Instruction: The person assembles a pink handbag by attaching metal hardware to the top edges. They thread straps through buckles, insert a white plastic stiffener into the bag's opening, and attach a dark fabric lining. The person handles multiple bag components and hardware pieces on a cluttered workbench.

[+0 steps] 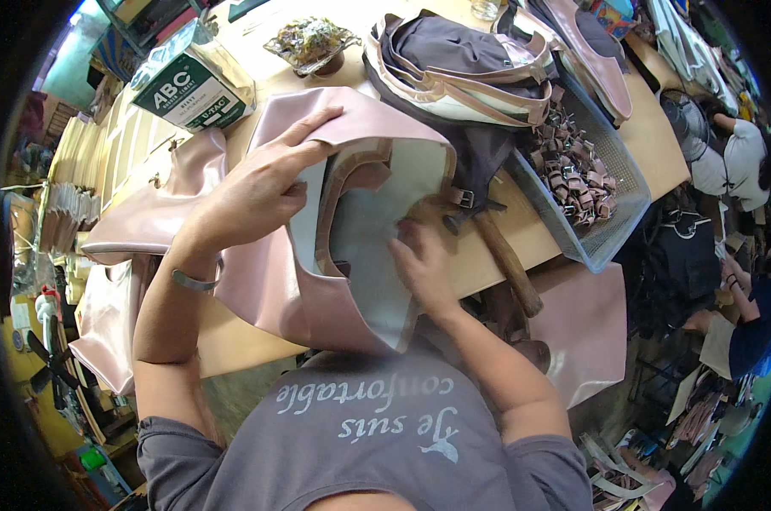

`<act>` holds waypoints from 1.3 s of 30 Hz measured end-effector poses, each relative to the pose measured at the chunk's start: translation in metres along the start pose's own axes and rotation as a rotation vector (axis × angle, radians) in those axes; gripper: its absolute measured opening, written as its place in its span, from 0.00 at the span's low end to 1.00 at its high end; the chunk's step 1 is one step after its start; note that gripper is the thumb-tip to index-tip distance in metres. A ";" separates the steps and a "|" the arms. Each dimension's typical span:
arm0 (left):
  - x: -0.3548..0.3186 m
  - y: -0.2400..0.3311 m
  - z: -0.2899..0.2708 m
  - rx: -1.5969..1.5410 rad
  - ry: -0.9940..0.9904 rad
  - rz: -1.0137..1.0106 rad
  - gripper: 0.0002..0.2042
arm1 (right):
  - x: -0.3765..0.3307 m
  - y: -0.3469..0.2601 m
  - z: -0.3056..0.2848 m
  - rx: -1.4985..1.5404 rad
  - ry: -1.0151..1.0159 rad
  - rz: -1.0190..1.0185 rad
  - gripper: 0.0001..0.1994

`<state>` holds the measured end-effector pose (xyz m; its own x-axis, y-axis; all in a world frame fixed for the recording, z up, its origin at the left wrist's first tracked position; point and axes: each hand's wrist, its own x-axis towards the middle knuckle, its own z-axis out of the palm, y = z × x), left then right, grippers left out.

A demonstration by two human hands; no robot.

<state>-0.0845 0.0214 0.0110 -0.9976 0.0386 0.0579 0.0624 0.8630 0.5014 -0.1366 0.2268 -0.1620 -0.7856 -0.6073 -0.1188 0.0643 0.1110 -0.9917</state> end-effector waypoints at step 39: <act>-0.060 -0.029 -0.038 -0.199 0.268 -0.223 0.33 | 0.046 -0.050 0.061 -0.029 -0.263 -0.177 0.15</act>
<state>-0.0254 -0.0254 0.0259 -0.9456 -0.2941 0.1392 -0.1233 0.7197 0.6832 -0.1384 0.1455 -0.1207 -0.5966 -0.8014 0.0431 -0.0796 0.0056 -0.9968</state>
